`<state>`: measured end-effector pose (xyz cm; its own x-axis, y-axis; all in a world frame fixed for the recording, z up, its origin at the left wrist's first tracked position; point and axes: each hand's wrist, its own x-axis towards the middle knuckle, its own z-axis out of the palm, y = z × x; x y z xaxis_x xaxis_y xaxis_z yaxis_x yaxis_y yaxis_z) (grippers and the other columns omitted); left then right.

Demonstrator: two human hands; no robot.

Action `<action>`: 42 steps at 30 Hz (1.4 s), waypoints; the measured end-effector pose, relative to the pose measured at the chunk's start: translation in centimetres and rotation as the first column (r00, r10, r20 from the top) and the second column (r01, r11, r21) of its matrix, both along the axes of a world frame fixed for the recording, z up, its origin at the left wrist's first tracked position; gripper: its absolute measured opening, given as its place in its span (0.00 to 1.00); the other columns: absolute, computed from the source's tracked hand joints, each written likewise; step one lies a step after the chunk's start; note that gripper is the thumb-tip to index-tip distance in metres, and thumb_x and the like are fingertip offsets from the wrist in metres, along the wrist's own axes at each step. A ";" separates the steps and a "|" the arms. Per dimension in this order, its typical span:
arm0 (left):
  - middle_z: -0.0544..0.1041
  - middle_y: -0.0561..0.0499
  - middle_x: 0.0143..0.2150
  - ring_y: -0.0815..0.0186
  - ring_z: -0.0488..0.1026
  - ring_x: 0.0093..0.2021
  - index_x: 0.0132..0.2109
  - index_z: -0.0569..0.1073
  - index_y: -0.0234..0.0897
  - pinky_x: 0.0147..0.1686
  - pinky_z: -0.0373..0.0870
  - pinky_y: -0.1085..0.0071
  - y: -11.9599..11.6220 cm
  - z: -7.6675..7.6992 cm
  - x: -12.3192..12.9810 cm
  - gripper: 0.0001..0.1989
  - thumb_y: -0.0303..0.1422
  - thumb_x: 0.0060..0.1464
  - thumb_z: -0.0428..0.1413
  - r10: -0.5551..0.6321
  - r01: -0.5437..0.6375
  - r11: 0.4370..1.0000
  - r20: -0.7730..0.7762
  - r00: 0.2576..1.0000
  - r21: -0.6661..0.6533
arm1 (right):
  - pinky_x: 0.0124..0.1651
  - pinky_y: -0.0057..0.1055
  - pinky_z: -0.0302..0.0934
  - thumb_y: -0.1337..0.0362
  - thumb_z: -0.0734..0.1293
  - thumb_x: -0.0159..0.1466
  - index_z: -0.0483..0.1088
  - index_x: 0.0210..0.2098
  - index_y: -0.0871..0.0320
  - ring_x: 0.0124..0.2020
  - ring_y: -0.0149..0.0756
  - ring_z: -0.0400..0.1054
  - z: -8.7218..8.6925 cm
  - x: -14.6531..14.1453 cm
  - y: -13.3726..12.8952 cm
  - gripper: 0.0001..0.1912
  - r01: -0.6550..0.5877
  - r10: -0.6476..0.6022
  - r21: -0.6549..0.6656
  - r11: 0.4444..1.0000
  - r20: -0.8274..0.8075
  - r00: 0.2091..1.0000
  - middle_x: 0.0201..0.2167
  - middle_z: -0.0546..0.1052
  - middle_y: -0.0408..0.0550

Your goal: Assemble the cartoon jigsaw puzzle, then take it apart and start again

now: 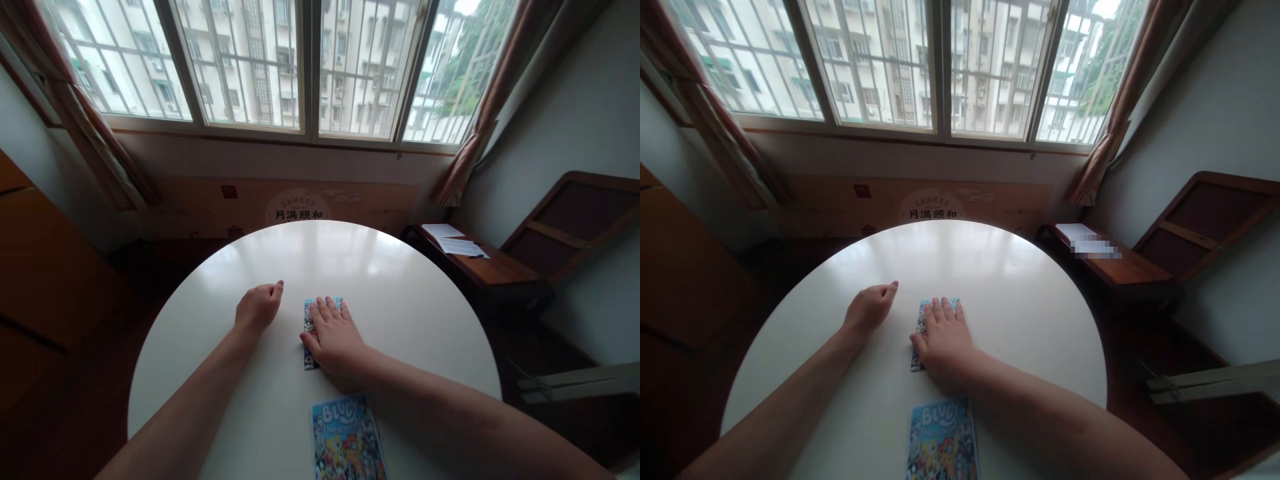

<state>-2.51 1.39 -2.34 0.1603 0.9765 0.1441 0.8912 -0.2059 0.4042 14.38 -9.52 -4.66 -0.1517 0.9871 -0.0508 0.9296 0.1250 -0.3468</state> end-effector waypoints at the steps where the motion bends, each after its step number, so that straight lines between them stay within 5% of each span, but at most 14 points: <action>1: 0.80 0.43 0.34 0.57 0.73 0.35 0.29 0.75 0.39 0.32 0.57 0.67 0.1 0.0 -0.1 0.28 0.48 0.66 0.39 -0.002 0.002 1.000 0.006 1.000 -0.007 | 0.74 0.55 0.24 0.43 0.49 0.71 0.45 0.74 0.63 0.75 0.50 0.31 -0.2 0.1 0.0 0.41 -0.004 0.004 0.018 1.000 0.000 1.000 0.74 0.40 0.55; 9: 0.76 0.45 0.29 0.59 0.71 0.32 0.25 0.70 0.39 0.30 0.55 0.67 0.6 0.0 -0.3 0.27 0.49 0.64 0.40 -0.020 0.020 1.000 0.025 1.000 -0.015 | 0.74 0.52 0.27 0.42 0.49 0.71 0.42 0.74 0.59 0.75 0.49 0.32 -0.3 4.8 0.7 0.41 -0.082 0.081 0.007 0.997 0.093 0.992 0.74 0.40 0.53; 20: 0.75 0.46 0.28 0.58 0.71 0.32 0.25 0.70 0.39 0.30 0.56 0.69 0.4 0.8 -0.2 0.26 0.49 0.64 0.41 0.008 -0.008 0.999 0.001 1.000 -0.053 | 0.73 0.49 0.30 0.45 0.50 0.72 0.45 0.74 0.54 0.75 0.51 0.34 -0.1 23.8 4.2 0.36 0.028 -0.024 -0.014 1.000 0.239 0.971 0.74 0.41 0.51; 24: 0.77 0.45 0.31 0.56 0.72 0.34 0.28 0.72 0.39 0.31 0.58 0.68 0.7 0.7 -0.4 0.25 0.49 0.63 0.42 0.038 -0.039 0.997 -0.019 0.999 -0.065 | 0.74 0.47 0.30 0.45 0.51 0.72 0.49 0.73 0.57 0.75 0.51 0.35 0.6 28.3 4.5 0.37 0.105 -0.110 0.032 0.994 0.260 0.959 0.74 0.44 0.53; 29: 0.79 0.45 0.34 0.54 0.73 0.37 0.32 0.76 0.40 0.32 0.60 0.67 1.0 0.6 -0.4 0.23 0.49 0.63 0.44 0.041 -0.043 0.995 -0.021 0.999 -0.090 | 0.74 0.42 0.35 0.46 0.40 0.73 0.40 0.74 0.67 0.75 0.45 0.33 -1.1 27.5 3.5 0.40 0.249 -0.265 0.099 0.964 0.219 0.939 0.74 0.41 0.56; 34: 0.79 0.45 0.35 0.54 0.74 0.37 0.33 0.76 0.41 0.32 0.60 0.67 1.2 0.5 -0.3 0.24 0.49 0.63 0.44 0.024 -0.030 0.994 -0.055 0.998 -0.109 | 0.74 0.46 0.32 0.42 0.43 0.72 0.42 0.74 0.65 0.75 0.48 0.34 -3.1 25.8 3.5 0.42 0.336 -0.331 0.015 0.942 0.211 0.920 0.74 0.40 0.56; 42: 0.79 0.45 0.34 0.53 0.74 0.38 0.31 0.76 0.41 0.33 0.62 0.67 1.6 0.3 -0.7 0.22 0.49 0.60 0.45 0.024 -0.027 0.997 -0.040 0.999 -0.073 | 0.74 0.47 0.30 0.44 0.44 0.73 0.40 0.74 0.67 0.75 0.49 0.30 -1.6 26.3 7.5 0.41 0.380 -0.367 -0.034 0.924 0.196 0.909 0.74 0.37 0.57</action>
<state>-3.19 2.94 -2.05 0.1390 0.9881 0.0655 0.9114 -0.1535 0.3819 40.63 -2.03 -6.21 0.2459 0.9627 -0.1128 0.9514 -0.2619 -0.1618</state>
